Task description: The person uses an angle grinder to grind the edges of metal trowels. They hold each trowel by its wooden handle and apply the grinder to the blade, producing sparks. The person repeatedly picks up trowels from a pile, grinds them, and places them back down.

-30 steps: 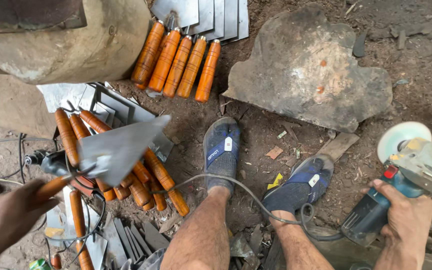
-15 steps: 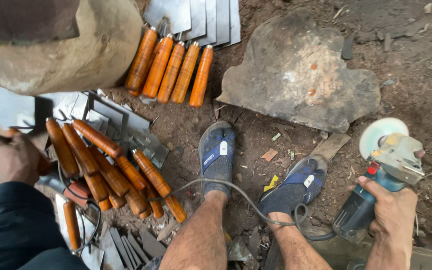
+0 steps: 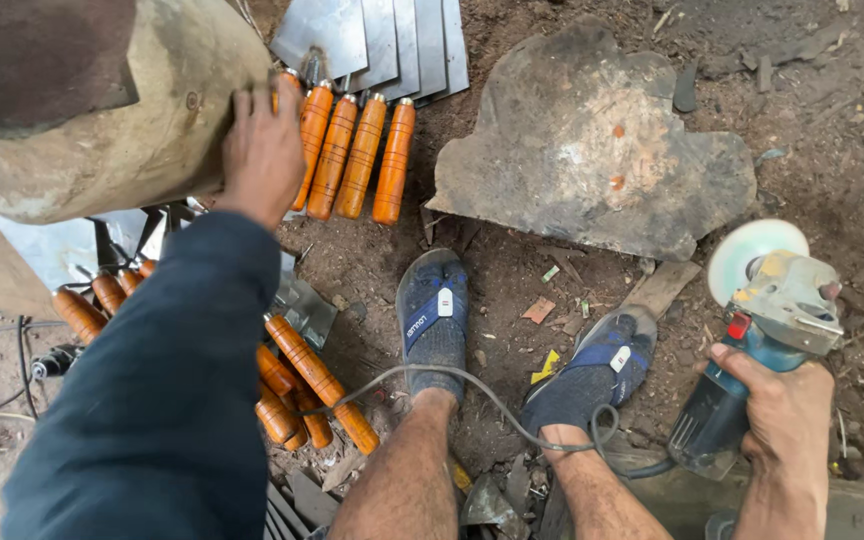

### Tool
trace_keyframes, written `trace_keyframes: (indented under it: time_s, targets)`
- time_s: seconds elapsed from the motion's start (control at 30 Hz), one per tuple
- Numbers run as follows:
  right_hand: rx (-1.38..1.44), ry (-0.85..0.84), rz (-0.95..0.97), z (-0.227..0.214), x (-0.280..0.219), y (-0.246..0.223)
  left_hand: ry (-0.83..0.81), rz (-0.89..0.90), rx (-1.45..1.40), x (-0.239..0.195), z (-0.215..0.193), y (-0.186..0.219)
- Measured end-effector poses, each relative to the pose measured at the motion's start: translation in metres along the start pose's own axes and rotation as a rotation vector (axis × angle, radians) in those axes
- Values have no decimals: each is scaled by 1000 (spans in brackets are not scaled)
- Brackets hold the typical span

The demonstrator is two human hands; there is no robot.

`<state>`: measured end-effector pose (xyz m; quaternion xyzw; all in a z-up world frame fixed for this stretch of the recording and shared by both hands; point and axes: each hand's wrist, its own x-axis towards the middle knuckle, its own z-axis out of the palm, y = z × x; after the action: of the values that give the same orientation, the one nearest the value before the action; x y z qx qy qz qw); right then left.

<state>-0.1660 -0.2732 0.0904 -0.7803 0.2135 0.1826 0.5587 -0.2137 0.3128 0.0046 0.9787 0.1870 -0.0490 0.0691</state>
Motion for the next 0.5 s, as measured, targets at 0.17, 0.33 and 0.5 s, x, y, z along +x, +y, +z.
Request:
trace_keyframes:
  time_s: [0.17,0.33,0.5]
  targets:
    - [-16,28,8,-4,-3,2,36,-231,19,75,37,20]
    - [-37,40,42,-6,5,2,10,-297,3,97,1,58]
    - [-42,35,6,-8,6,3,113,179,-679,48,-49,125]
